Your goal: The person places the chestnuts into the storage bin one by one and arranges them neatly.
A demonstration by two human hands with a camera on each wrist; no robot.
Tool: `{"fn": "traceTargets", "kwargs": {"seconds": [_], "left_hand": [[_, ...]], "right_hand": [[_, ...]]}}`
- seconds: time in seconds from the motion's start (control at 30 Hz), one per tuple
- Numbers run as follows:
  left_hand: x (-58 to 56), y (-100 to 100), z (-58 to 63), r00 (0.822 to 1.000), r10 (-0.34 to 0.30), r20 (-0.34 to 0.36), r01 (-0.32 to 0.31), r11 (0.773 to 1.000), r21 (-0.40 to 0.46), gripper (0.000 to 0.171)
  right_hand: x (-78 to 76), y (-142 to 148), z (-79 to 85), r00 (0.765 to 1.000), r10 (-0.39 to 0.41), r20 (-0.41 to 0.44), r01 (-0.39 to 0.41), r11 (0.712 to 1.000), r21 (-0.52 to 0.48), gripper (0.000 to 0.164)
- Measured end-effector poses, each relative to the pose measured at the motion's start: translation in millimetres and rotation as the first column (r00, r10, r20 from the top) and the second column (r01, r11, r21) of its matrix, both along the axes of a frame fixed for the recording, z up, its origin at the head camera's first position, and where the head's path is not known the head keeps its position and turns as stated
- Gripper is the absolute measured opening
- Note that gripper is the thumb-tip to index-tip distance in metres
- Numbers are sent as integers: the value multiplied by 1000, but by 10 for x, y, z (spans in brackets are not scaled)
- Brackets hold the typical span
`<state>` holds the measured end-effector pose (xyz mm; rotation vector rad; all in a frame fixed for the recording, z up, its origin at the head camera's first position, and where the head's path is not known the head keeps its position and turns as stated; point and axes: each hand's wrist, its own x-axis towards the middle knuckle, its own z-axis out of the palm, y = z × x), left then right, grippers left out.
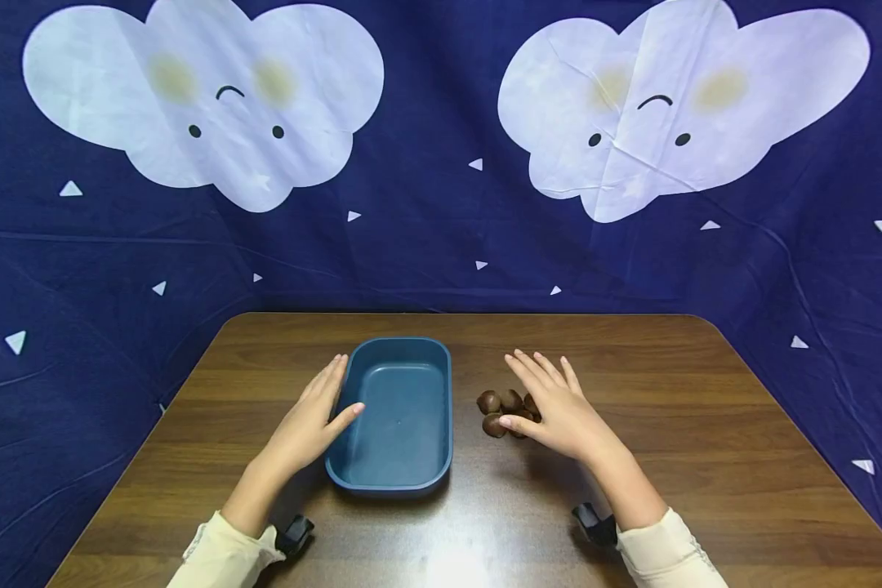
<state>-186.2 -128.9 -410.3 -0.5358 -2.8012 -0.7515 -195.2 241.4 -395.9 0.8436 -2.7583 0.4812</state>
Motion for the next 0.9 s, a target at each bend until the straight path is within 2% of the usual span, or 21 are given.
{"fn": "traceTargets", "kwargs": {"seconds": [0.1, 0.17, 0.27, 0.47, 0.63, 0.73, 0.83, 0.9], "left_hand": [[3, -25, -44, 997, 3, 75, -13, 992, 124, 75], [8, -38, -73, 991, -1, 136, -29, 976, 217, 75], [14, -51, -119, 979, 0, 205, -69, 942, 329, 73], [18, -53, -213, 955, -6, 297, -144, 864, 483, 64], [37, -47, -254, 949, -44, 312, -154, 799, 582, 55], [72, -28, -194, 945, -71, 320, -155, 762, 629, 51], [66, -31, -212, 944, -83, 318, -157, 738, 657, 48], [51, -39, -255, 947, -80, 310, -154, 733, 662, 47]], "right_hand": [[16, 96, -19, 1000, -14, 4, 15, 999, -43, 82], [24, 163, -40, 1000, -26, 14, 27, 997, -76, 81], [34, 271, -86, 998, -44, 50, 49, 992, -117, 81], [65, 481, -225, 985, -87, 152, 115, 976, -187, 78], [76, 620, -382, 969, -91, 230, 150, 955, -254, 72], [81, 687, -458, 960, -81, 269, 162, 942, -295, 69], [78, 731, -503, 954, -73, 290, 170, 930, -325, 67], [75, 747, -524, 954, -71, 293, 171, 927, -334, 65]]}}
